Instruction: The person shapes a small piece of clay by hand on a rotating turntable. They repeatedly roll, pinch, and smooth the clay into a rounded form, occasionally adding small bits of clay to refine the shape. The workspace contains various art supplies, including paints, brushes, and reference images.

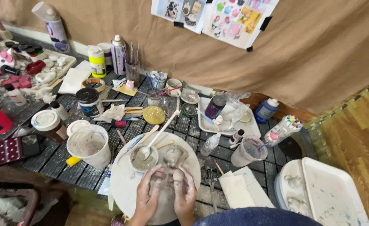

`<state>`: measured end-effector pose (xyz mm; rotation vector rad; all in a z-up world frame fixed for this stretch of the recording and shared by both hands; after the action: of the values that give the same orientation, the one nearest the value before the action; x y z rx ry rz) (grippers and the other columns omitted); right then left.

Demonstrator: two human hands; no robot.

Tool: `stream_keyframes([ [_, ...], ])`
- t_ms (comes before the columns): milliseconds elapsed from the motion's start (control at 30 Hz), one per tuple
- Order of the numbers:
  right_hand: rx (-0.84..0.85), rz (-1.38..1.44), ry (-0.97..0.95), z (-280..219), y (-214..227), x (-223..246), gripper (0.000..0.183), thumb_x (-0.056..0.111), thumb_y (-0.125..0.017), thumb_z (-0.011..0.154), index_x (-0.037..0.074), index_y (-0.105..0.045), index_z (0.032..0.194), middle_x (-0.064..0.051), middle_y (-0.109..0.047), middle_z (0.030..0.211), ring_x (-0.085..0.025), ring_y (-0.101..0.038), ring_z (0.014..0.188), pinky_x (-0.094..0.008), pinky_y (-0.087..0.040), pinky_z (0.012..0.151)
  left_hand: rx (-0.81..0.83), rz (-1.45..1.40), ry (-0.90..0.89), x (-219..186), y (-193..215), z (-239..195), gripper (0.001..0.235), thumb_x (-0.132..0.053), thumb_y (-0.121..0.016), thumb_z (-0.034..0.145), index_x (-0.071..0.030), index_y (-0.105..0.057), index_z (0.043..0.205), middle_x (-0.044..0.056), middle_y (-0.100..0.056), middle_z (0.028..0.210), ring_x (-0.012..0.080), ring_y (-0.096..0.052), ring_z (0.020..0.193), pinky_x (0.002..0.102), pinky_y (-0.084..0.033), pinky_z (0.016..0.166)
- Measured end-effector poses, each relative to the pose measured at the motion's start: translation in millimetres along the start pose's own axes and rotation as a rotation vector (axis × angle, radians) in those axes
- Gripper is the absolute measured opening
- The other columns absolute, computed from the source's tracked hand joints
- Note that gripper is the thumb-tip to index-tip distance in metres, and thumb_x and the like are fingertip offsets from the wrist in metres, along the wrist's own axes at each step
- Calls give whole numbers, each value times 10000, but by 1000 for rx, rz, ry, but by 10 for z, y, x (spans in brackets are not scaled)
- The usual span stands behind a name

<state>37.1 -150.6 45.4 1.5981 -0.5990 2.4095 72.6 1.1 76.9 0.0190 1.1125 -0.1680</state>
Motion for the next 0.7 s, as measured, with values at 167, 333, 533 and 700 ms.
stream_keyframes([
  [167, 149, -154, 148, -105, -69, -12, 401, 73, -509, 1044, -71, -526, 1418, -202, -609, 1398, -248, -584, 1299, -361, -456, 1098, 75, 104, -45, -128, -7, 10, 441, 2, -701, 842, -22, -677, 1282, 158, -712, 1246, 277, -702, 1140, 373, -532, 983],
  [333, 106, -81, 80, -110, -19, -13, 384, 101, -499, 1036, -30, -467, 1395, -169, -599, 1320, -241, -585, 1216, -373, -465, 1062, 79, 167, -107, -155, -47, -19, 429, -32, -781, 803, -31, -699, 1225, 147, -735, 1196, 286, -713, 1112, 363, -546, 944],
  [533, 118, -183, 87, -22, -43, 148, 408, 184, -474, 1040, -11, -496, 1398, -168, -659, 1284, -275, -650, 1173, -416, -530, 1037, -28, -33, 214, 379, 13, -159, 356, -58, -797, 817, -33, -746, 1168, 69, -785, 940, 171, -722, 836, 327, -585, 780],
  [700, 244, -494, 403, -109, -136, 379, 443, 110, -712, 911, -31, -607, 1318, -187, -664, 1298, -321, -622, 1246, -421, -468, 1074, -15, -266, 258, 545, -17, -262, 285, -28, -703, 933, 29, -725, 1212, 78, -747, 1003, 109, -669, 895, 272, -559, 807],
])
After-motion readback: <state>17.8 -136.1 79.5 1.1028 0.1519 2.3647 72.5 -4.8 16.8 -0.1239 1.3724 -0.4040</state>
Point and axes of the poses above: each hand's wrist, its own z-axis towards the middle knuckle, its own y-axis out of the back of the hand, x = y × z, the point moved 6 cm from there along z, towards the middle knuckle
